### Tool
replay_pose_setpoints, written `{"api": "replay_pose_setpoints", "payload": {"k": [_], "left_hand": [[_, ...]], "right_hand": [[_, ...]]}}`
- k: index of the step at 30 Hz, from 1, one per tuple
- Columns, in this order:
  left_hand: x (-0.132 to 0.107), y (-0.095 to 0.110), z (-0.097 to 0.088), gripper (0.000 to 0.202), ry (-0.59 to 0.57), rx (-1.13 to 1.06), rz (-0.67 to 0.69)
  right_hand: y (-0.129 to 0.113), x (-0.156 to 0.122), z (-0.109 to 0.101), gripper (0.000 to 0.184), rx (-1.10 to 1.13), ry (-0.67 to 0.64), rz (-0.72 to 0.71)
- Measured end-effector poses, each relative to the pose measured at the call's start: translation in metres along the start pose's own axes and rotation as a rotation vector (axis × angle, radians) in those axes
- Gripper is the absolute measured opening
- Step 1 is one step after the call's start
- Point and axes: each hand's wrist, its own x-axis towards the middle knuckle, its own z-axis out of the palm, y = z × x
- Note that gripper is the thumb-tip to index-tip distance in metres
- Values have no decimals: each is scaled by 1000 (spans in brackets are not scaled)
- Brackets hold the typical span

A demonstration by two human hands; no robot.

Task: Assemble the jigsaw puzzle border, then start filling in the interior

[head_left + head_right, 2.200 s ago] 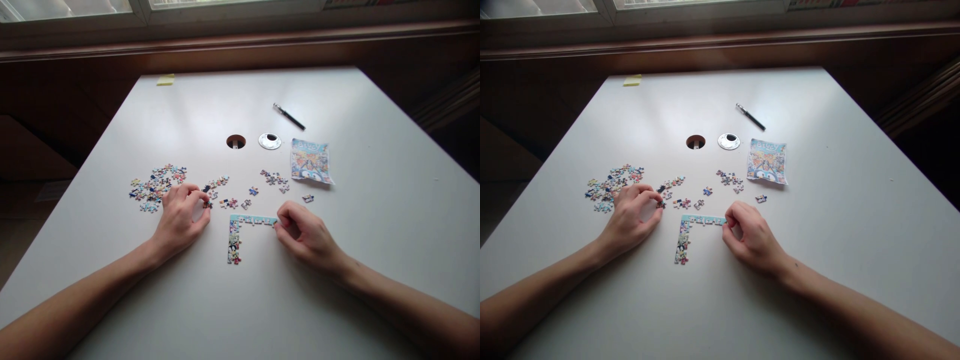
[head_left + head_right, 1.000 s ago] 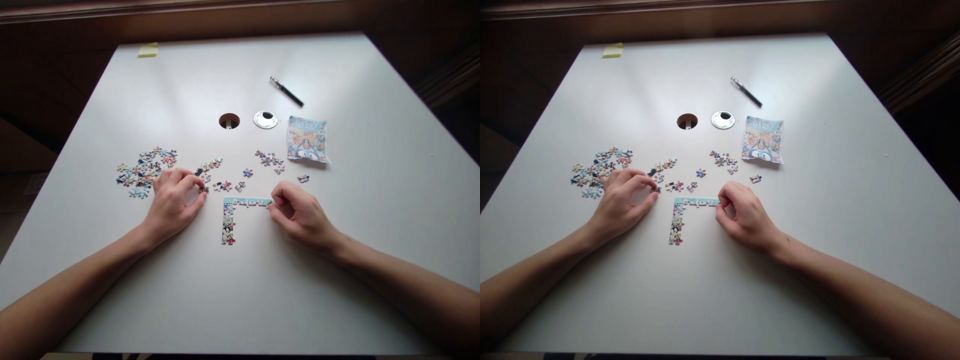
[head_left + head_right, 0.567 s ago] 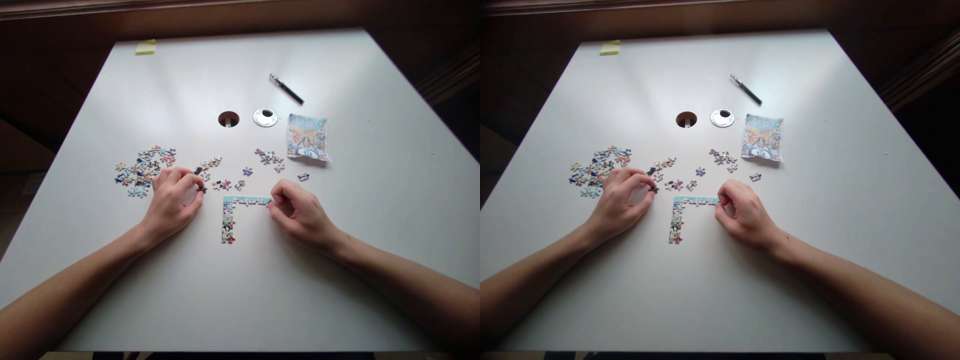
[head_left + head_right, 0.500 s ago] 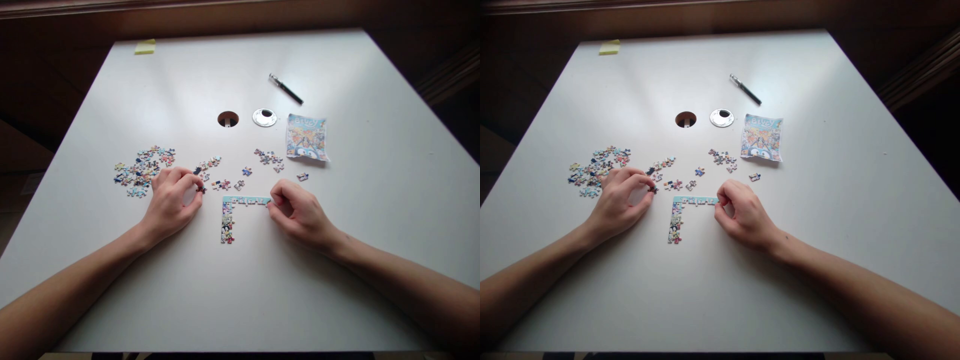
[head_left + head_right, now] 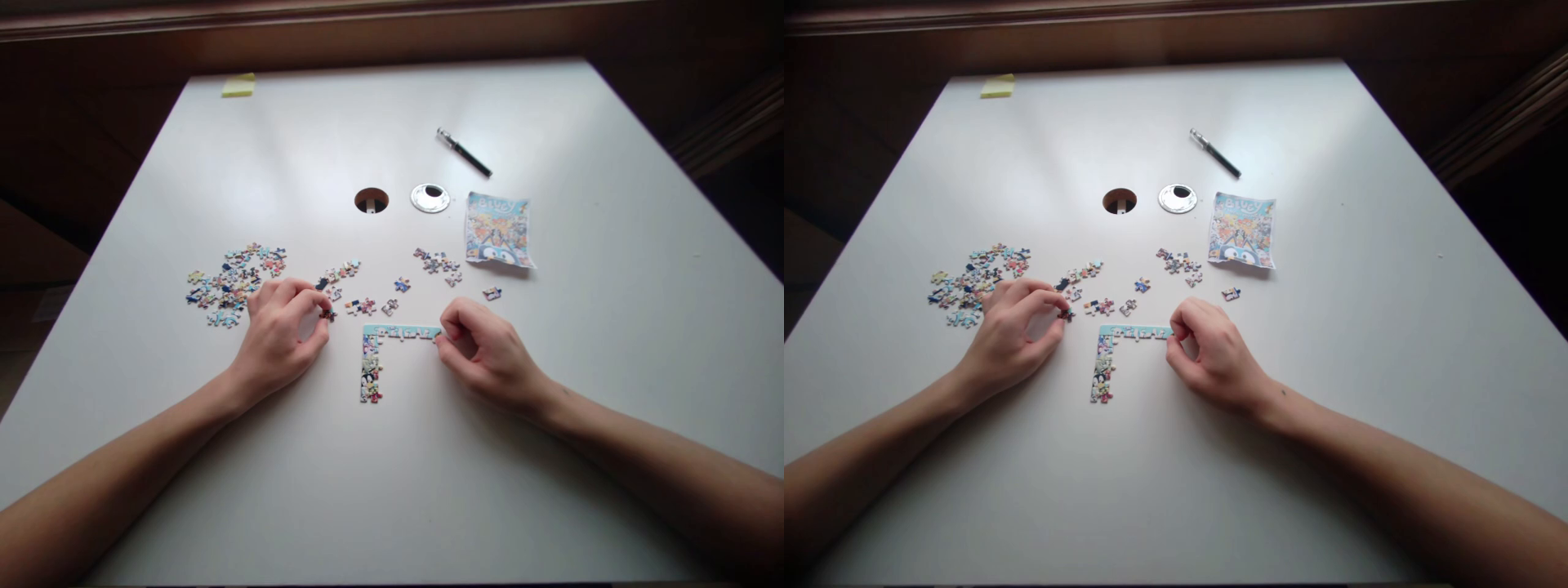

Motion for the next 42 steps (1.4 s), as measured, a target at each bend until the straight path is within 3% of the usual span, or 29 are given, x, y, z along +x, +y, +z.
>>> {"api": "replay_pose_setpoints", "payload": {"k": [42], "left_hand": [[0,-1,1,11,7,7,9]], "right_hand": [[0,0,0,22,-1,6,-19]]}}
